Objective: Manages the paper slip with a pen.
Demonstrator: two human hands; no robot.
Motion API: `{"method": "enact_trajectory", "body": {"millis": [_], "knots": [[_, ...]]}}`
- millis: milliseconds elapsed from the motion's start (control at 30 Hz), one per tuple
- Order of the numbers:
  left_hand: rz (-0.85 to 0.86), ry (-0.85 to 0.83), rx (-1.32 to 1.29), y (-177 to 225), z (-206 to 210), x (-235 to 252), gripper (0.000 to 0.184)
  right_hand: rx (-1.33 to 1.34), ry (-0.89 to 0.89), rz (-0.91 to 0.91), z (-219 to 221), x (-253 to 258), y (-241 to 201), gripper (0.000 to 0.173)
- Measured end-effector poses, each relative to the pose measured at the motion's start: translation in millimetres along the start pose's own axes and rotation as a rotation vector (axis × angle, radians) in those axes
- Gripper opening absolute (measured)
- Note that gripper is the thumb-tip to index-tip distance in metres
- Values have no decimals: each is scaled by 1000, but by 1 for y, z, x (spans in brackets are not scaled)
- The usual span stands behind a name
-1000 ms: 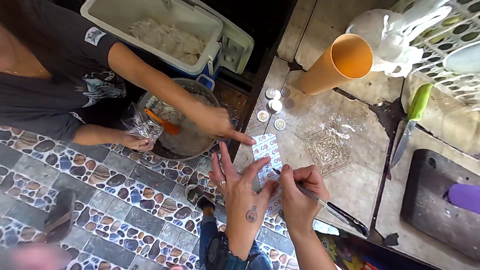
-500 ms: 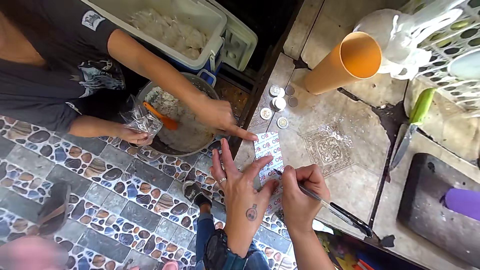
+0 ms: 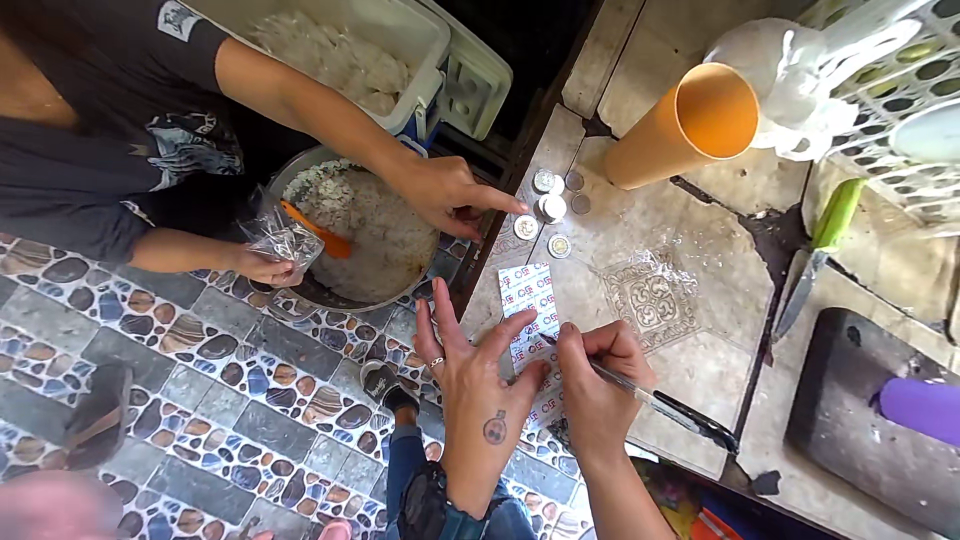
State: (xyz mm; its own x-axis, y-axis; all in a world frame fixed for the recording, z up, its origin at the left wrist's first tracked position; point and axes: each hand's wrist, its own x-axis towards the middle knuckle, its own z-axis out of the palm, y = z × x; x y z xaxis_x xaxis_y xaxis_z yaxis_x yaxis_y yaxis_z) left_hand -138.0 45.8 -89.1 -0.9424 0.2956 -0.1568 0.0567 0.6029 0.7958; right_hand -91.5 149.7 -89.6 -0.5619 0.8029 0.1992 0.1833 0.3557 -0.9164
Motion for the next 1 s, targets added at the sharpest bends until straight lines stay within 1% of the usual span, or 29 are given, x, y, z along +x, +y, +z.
{"method": "enact_trajectory", "body": {"millis": [267,500,767,1000], "knots": [[-11,-9,2,0,0,0,48,-40,7,-9,3,0,-2,24],[-19,-10,14,1,0,0,50,-53,-11,-40,-3,-4,2,24],[-4,-13,17,1,-1,0,48,-63,-5,-41,-3,-3,3,26],[13,11,25,0,0,1,48,-39,-35,-50,-6,-2,5,26]]}}
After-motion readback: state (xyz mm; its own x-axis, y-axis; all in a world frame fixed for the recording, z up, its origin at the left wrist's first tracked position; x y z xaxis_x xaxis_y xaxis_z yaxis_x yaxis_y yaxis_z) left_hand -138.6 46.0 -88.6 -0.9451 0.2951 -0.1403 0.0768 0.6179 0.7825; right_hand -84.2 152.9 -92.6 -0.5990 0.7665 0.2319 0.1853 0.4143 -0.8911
